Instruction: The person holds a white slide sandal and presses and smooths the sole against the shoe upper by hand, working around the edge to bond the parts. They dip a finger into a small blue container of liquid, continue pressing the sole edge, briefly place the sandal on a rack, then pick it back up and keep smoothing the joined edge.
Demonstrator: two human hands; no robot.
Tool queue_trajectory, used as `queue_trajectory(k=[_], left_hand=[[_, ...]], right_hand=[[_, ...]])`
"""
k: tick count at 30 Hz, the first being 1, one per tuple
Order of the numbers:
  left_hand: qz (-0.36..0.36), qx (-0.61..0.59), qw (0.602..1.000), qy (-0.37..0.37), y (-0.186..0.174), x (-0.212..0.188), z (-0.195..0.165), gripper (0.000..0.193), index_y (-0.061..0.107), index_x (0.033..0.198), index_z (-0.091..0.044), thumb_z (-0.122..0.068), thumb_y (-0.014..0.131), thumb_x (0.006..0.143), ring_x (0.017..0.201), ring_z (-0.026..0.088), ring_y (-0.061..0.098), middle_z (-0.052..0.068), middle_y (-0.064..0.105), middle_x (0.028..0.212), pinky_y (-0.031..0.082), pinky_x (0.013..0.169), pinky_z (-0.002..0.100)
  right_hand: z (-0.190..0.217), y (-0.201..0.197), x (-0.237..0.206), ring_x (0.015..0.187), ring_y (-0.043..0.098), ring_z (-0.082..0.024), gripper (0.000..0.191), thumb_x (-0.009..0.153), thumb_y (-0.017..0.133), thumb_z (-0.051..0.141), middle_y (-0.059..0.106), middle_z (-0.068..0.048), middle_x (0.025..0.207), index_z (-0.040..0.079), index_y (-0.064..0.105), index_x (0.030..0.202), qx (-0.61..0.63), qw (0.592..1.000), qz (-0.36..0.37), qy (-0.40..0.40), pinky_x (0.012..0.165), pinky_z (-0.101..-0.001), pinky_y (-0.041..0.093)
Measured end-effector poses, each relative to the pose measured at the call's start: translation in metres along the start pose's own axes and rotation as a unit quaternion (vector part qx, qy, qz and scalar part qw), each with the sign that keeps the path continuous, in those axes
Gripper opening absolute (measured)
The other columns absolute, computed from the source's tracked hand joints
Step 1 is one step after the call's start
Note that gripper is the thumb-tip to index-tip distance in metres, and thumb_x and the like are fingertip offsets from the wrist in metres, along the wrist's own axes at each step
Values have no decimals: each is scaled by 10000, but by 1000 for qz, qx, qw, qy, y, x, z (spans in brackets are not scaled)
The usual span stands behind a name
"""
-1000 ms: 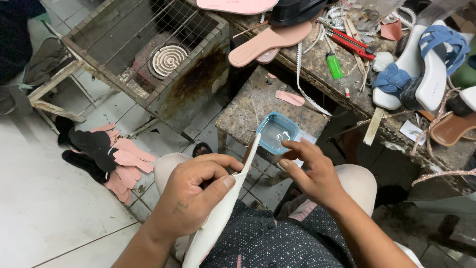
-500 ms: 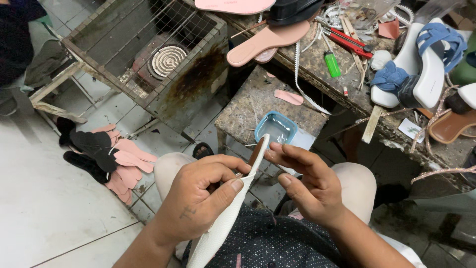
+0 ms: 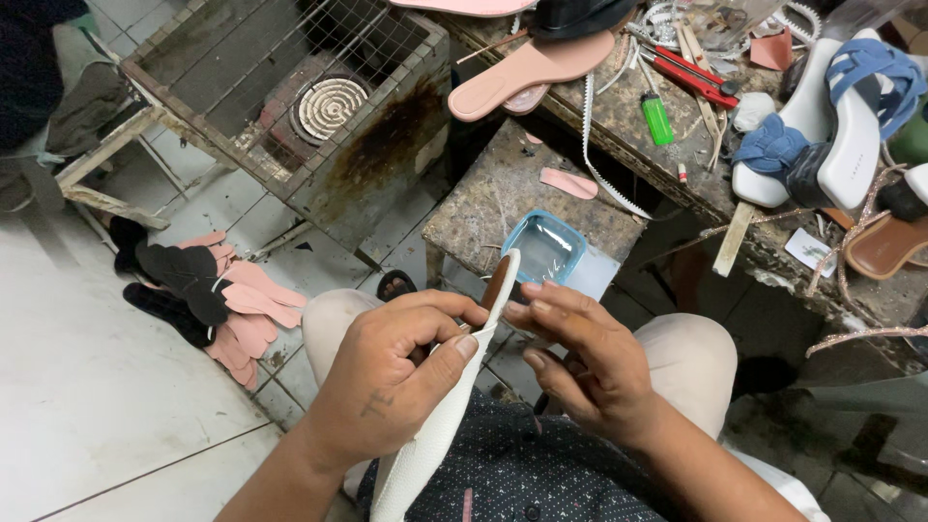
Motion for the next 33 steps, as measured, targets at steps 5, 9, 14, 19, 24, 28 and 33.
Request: queue_trajectory(k=[5, 9, 14, 19, 24, 28, 33], left_hand=[[-14, 12, 1000, 1, 0, 1, -1, 146, 680, 813, 18, -104, 688, 893, 647, 98, 630, 103, 772, 1083, 509, 573, 249], [-24, 28, 999, -4, -1, 1, -1, 139, 687, 808, 15, -101, 686, 884, 601, 94, 611, 101, 779, 1079, 489, 539, 250], [-25, 39, 999, 7, 0, 1, -2, 129, 686, 816, 13, -98, 688, 882, 621, 105, 627, 113, 776, 1073, 494, 551, 255], [-26, 52, 998, 26, 0, 1, -7, 138, 675, 812, 13, -103, 692, 886, 646, 141, 647, 131, 766, 1075, 500, 565, 278], [-37, 94, 991, 87, 1, -1, -13, 145, 667, 826, -2, -109, 696, 919, 762, 174, 718, 144, 756, 1084, 549, 648, 286], [-34, 49, 998, 36, 1, 0, 3, 158, 672, 811, 11, -113, 688, 908, 803, 158, 713, 135, 763, 1096, 553, 680, 279], [-32, -305, 947, -93, 3, 3, 39, 203, 665, 855, 60, -103, 614, 965, 905, 129, 650, 156, 708, 1215, 542, 781, 275]], right_hand=[[15, 3, 5, 1363, 603, -333, 518, 879, 750, -26, 716, -121, 1285, 12, 541, 1351, -143, 984, 2, -104, 1157, -487, 483], [20, 6, 7, 1334, 621, -319, 502, 864, 774, -2, 729, -94, 1256, 27, 559, 1317, -200, 970, 12, -134, 1164, -505, 470], [19, 3, 8, 1323, 625, -288, 505, 866, 758, -22, 746, -71, 1236, 43, 558, 1325, -193, 975, 8, -109, 1203, -513, 438], [17, 3, 9, 1348, 606, -287, 538, 865, 753, -38, 745, -63, 1234, 27, 541, 1355, -143, 986, 5, -91, 1193, -489, 447], [19, 5, 10, 1328, 609, -276, 533, 855, 762, -31, 740, -62, 1245, 51, 547, 1335, -173, 978, 18, -112, 1198, -489, 445], [14, 2, 9, 1316, 598, -284, 550, 862, 767, -15, 731, -60, 1237, 59, 532, 1354, -211, 970, 25, -116, 1209, -489, 419], [-4, -3, -6, 1447, 585, -305, 529, 1024, 592, -3, 478, -184, 1608, 23, 420, 1524, 142, 989, 10, 25, 1256, -500, 434]])
Point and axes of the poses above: each hand's wrist, its own x-axis towards the middle knuckle, its own y-axis out of the palm, z = x × y, the point moved 7 cm from there along x, towards the middle knuckle
